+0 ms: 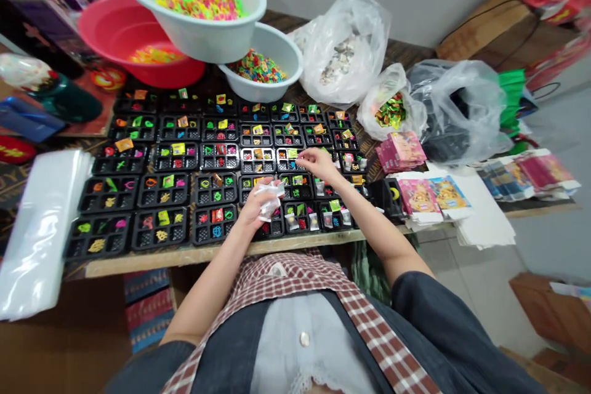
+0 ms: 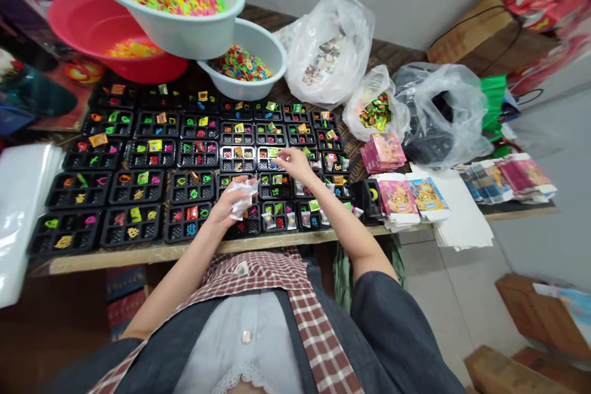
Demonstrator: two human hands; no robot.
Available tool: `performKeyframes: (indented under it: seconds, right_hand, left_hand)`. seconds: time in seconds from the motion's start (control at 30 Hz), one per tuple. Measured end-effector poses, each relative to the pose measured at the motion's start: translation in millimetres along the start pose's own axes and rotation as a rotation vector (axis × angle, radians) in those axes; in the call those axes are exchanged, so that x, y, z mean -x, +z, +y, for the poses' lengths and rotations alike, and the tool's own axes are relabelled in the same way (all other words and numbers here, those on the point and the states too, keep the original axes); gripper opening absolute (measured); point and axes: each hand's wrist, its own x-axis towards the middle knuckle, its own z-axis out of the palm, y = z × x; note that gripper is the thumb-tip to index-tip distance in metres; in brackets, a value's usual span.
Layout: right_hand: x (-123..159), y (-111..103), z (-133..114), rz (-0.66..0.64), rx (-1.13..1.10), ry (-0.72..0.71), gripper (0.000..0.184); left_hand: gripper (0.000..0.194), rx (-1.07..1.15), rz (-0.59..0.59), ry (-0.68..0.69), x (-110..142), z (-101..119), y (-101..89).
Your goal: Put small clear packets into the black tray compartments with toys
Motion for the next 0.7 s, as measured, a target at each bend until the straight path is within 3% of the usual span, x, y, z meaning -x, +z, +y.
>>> performKeyframes:
  seconds: [0.1, 0.23, 0.33, 0.53, 0.7]
  right_hand:
    - [26.1, 21.1, -24.0, -0.279, -0.258, -0.005, 0.03]
    - [37.4, 36.3, -34.9, -0.246, -0.444, 0.054, 0.034]
    - [29.8, 32.9, -29.5, -0.231, -0.498, 0.061, 0.036]
    - [-5.1, 12.3, -0.7, 0.198, -0.105, 0.015, 0.021]
    - [-18.5, 16.0, 21.0, 0.177, 0.227, 0.061, 0.021]
  left_hand:
    - [0.059, -0.042, -0.001, 0.068, -3.7, -3.6, 1.3]
    - [0.061, -0.116, -0.014, 0.1, -10.7, -7.7, 2.1]
    - [0.059, -0.125, 0.007, 0.089, -13.6, -8.8, 4.3]
    - [0.055, -0.075, 0.058, 0.04, -12.1, -5.0, 9.7]
    - [0.053, -0.053, 0.134, 0.02, -13.3, -1.2, 11.9]
